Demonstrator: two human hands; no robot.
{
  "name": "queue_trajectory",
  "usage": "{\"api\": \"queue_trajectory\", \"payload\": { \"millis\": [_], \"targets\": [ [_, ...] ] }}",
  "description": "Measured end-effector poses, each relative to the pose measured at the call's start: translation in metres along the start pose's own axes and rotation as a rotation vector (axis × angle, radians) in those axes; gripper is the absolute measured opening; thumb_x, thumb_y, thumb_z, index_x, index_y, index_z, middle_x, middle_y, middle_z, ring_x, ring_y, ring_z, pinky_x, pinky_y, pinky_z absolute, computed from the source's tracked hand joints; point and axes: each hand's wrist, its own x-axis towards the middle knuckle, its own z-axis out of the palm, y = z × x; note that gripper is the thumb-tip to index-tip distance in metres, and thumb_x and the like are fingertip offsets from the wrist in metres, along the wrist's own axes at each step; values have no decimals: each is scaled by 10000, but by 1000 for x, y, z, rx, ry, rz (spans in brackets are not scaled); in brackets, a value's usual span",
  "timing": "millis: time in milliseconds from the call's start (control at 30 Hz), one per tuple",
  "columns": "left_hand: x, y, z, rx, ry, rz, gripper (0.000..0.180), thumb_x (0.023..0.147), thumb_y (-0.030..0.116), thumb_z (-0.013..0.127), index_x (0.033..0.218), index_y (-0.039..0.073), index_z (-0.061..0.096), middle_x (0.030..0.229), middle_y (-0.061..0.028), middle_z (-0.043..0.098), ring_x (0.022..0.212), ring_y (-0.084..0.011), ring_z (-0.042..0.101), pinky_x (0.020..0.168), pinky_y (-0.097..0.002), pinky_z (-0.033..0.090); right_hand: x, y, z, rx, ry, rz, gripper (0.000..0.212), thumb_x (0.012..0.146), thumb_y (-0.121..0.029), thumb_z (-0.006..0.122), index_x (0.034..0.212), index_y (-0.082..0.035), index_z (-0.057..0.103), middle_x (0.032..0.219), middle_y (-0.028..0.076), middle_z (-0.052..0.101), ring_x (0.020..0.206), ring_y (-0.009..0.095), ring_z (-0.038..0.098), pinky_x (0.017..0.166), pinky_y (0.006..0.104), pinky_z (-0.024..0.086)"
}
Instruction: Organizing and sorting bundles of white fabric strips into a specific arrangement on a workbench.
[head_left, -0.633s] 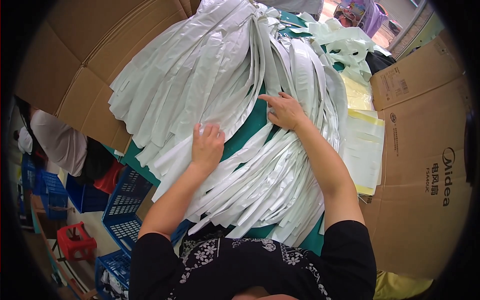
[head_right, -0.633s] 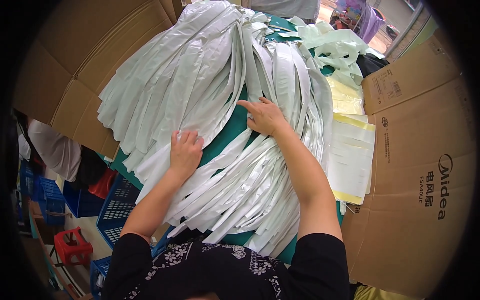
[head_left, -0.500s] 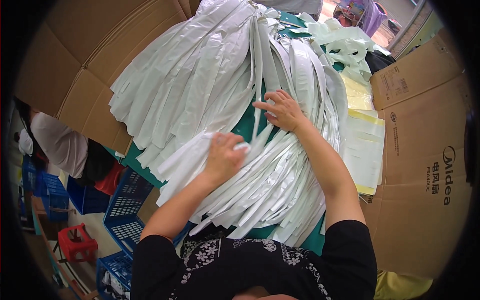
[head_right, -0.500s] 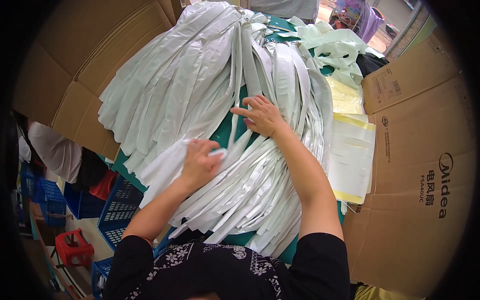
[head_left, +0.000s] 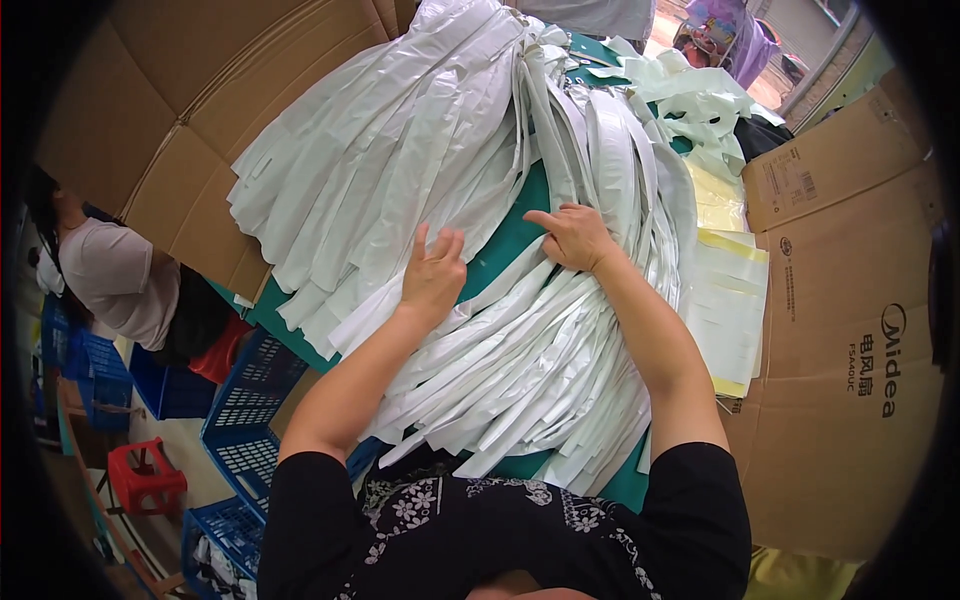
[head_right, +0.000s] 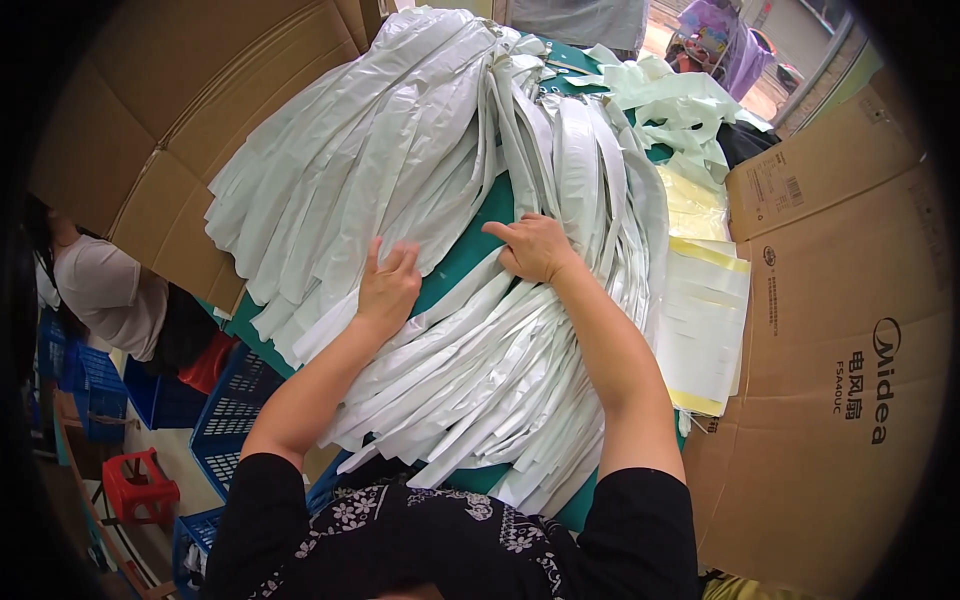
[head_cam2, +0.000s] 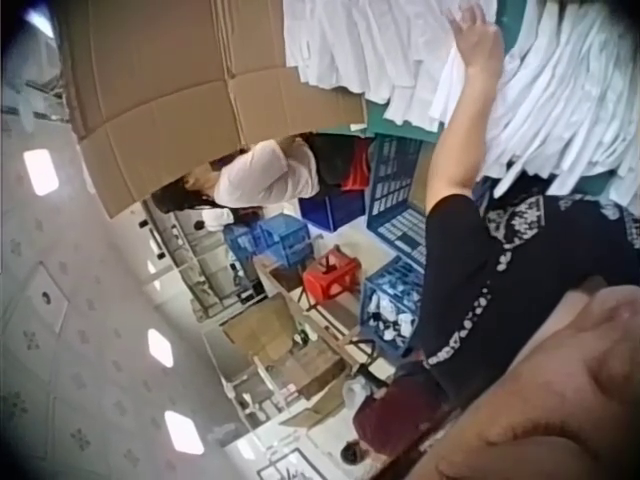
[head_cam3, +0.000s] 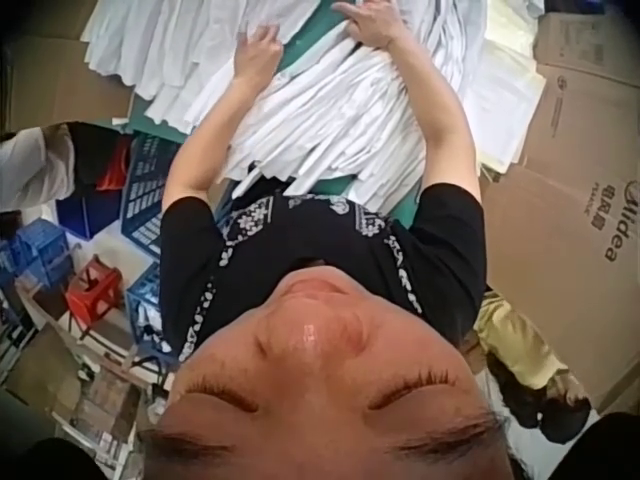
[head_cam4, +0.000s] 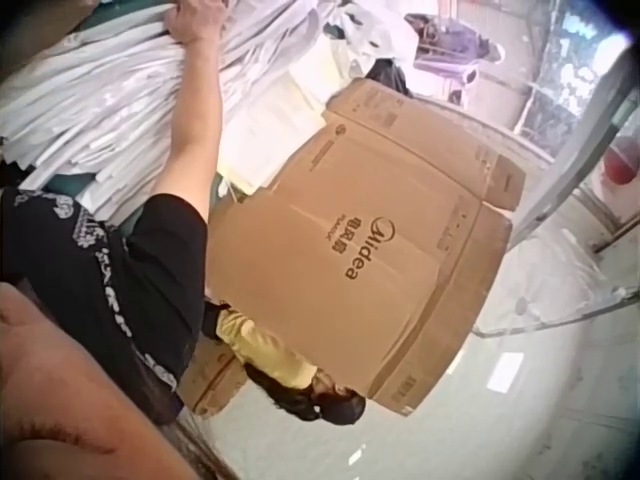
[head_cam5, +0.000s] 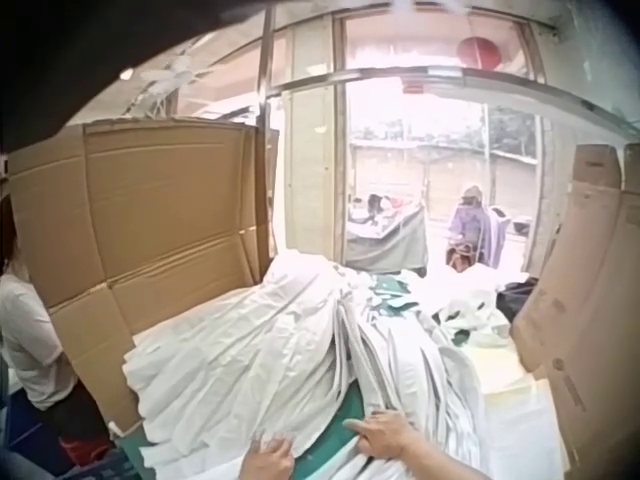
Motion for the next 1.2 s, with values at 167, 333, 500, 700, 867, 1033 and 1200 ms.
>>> {"api": "queue_trajectory", "payload": {
  "millis": [167, 333, 500, 700, 867, 1033, 1200],
  "targets": [
    [14, 25, -33, -736, 156, -97, 40, 670, 175, 700, 692, 144, 712, 1067, -22, 564, 1167, -204, 459, 1065, -519, 204, -5, 6, 1, -2, 42, -16, 405, 708, -127, 508, 1095, -193, 608, 806, 38, 618, 725, 264, 597, 710, 381, 487],
    [5, 28, -21, -815, 135, -345, 136, 679, 190, 728, 806, 141, 725, 1276, -98, 523, 1201, -280, 452, 1039, -485, 286, 0, 5, 3, 13, 13, -11, 206, 714, -136, 522, 876, -139, 650, 870, 29, 590, 724, 261, 594, 747, 365, 487],
    [12, 29, -41, -1073, -276, -721, 371, 714, 215, 753, 1063, 128, 661, 1094, -200, 621, 934, -371, 616, 803, -389, 494, 4, 14, 2, 11, 301, -308, 109, 720, -124, 543, 772, -51, 605, 831, 64, 562, 762, 271, 572, 842, 363, 471],
    [17, 56, -37, -868, -244, -112, 91, 813, 136, 561, 845, 85, 629, 818, -122, 643, 792, -340, 625, 680, -452, 487, 17, -24, -9, 63, 412, -287, 127, 745, -175, 651, 836, -99, 606, 843, 68, 592, 865, 241, 593, 855, 407, 472],
    [36, 2, -40, -917, 46, -353, 371, 761, 273, 704, 1062, 74, 618, 973, -143, 611, 955, -313, 581, 787, -438, 454, 37, -22, -1, -186, -598, 227, 442, 925, -495, 431, 979, -94, 608, 825, 135, 680, 792, 352, 642, 745, 438, 480],
    [20, -66, -25, -387, 161, -679, 649, 700, 163, 743, 1282, 54, 479, 972, -159, 558, 981, -323, 534, 852, -446, 427, 19, -21, -2, 60, -256, 347, 381, 891, -349, 562, 1208, -143, 513, 1024, 119, 642, 897, 325, 622, 759, 444, 485],
    [29, -13, -42, -659, -97, -300, 493, 787, 140, 636, 1261, 123, 504, 938, -130, 566, 894, -314, 578, 789, -456, 474, 3, -22, 6, 184, 262, 263, 559, 776, -152, 674, 1298, -236, 491, 1308, 83, 483, 1140, 284, 519, 941, 426, 446]
  ]
}}
